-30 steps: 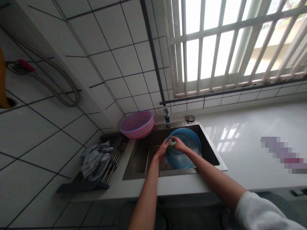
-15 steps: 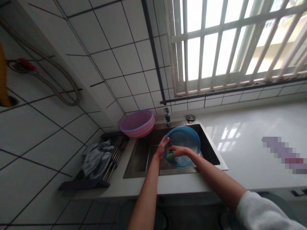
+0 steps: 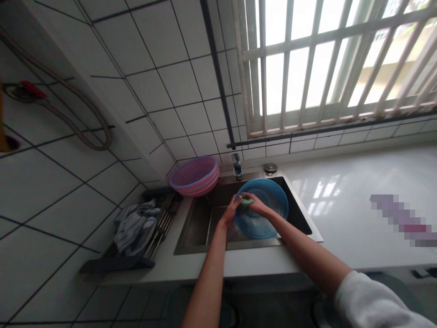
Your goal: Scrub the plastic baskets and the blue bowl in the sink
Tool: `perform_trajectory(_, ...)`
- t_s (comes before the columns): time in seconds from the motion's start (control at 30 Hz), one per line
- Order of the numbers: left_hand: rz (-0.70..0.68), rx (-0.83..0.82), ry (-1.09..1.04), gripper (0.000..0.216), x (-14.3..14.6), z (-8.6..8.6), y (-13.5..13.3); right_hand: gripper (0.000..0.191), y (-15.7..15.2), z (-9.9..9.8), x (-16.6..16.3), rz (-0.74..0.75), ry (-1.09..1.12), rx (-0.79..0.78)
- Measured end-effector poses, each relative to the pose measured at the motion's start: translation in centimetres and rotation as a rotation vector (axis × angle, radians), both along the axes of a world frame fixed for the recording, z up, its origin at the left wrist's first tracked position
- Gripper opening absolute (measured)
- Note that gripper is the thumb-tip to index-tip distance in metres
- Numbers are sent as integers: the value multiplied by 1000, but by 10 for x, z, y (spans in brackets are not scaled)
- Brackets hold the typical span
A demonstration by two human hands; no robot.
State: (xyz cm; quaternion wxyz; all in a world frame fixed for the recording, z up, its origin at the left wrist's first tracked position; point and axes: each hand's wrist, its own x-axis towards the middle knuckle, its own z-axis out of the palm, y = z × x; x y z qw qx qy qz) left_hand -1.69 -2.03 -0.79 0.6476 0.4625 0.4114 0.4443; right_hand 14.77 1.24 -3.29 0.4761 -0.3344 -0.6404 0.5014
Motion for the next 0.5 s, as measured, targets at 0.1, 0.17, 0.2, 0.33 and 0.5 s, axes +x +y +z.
perform_trajectory(0.1, 89, 13, 31, 71, -5, -3, 2, 28, -6, -6, -11, 309, -121, 28)
perform_trajectory(0.17, 127, 9, 18, 67, -7, -4, 3, 23, -8, -7, -15, 362, -131, 59)
perform_trajectory(0.2, 128, 3, 9, 67, -6, -4, 4, 22, -8, -6, -16, 312, -100, 73)
perform_trajectory(0.33, 15, -31, -11, 68, -1, -4, 4, 20, 0, 4, -7, -104, 110, 21)
perform_trajectory(0.5, -60, -2, 5, 70, 3, -5, 0, 27, 5, 11, 6, -246, 235, -125)
